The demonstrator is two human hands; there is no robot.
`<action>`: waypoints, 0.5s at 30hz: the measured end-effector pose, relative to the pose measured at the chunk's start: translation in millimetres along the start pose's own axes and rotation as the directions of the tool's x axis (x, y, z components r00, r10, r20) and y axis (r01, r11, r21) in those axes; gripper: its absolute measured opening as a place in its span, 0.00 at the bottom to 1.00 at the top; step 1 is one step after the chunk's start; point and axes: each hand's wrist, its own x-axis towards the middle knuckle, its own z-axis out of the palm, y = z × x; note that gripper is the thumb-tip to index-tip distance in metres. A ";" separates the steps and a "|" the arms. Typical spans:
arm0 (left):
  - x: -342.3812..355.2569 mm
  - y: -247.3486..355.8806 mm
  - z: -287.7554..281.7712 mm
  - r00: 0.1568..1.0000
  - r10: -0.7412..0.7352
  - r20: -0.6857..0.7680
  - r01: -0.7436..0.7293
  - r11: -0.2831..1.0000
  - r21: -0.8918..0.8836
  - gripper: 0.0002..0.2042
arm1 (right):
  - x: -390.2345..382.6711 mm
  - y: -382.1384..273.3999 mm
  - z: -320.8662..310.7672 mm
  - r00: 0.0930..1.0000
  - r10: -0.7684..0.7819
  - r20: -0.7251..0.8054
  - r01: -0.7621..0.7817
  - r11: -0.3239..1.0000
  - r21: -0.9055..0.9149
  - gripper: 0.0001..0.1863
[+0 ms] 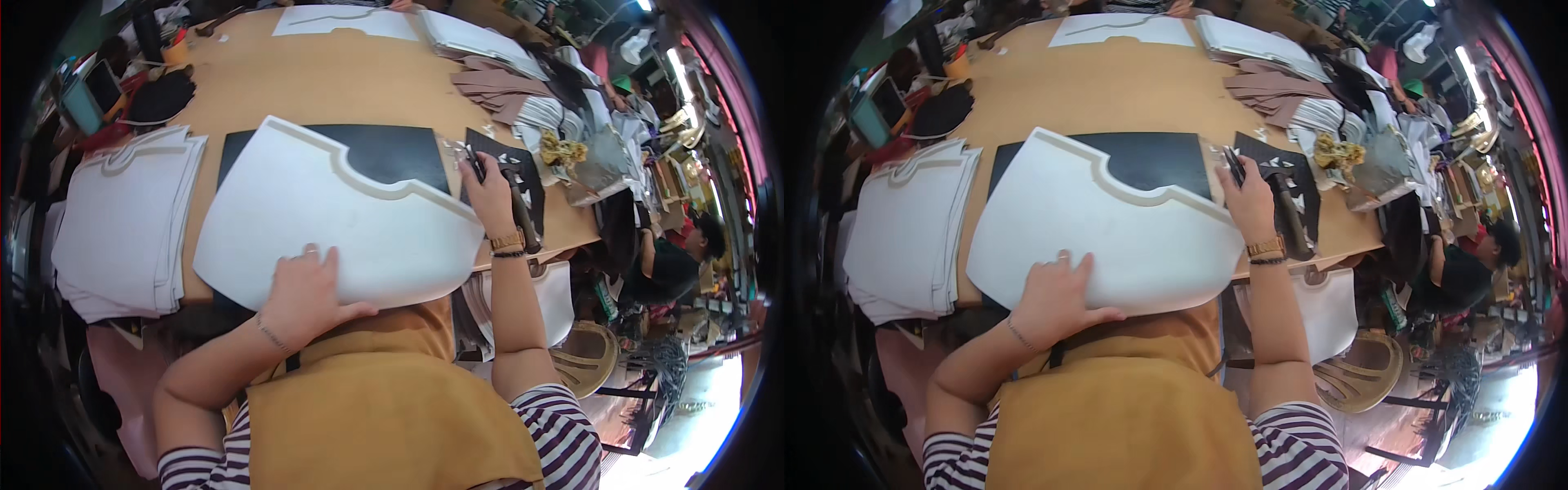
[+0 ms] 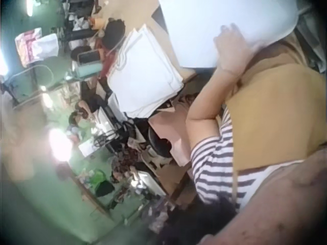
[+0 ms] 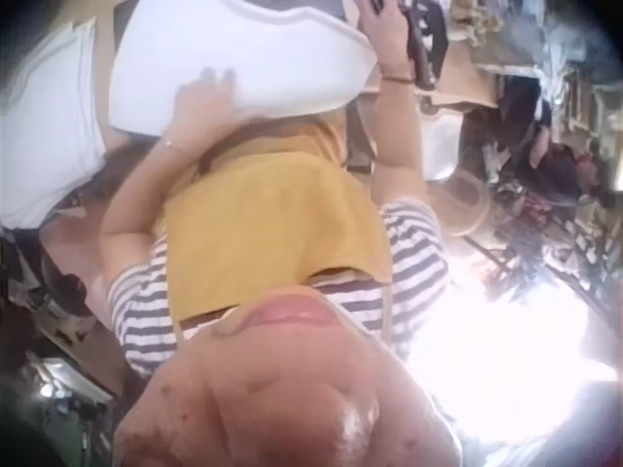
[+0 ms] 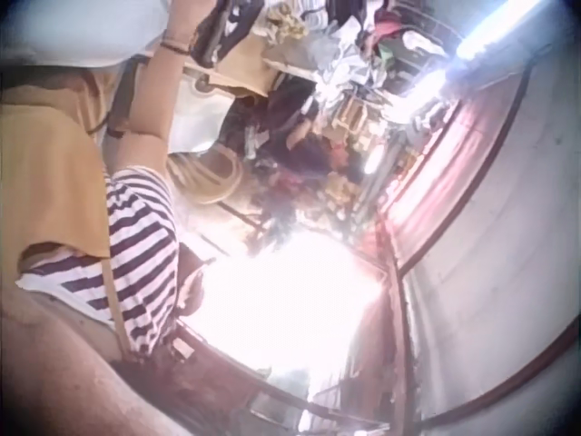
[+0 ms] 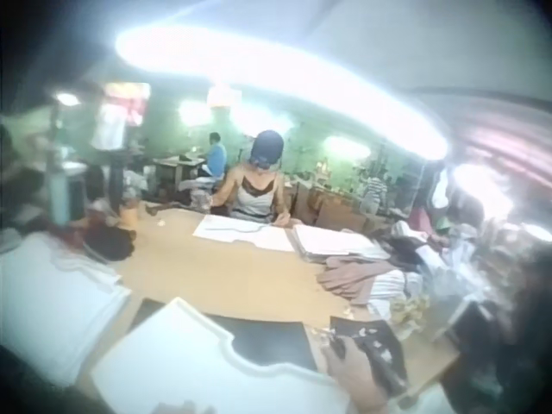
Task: The person uses a mallet and a marking tool to process leather components, first aligning a white template on a leather piece and then hammering a circular tool along its edge before moving processed pieces to a stack.
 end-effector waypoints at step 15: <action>159.5 -100.0 -8.2 0.915 0.004 -0.404 -0.052 0.993 -0.109 0.30 | -29.3 -84.6 71.2 0.851 -0.115 0.512 -0.298 0.697 0.652 0.19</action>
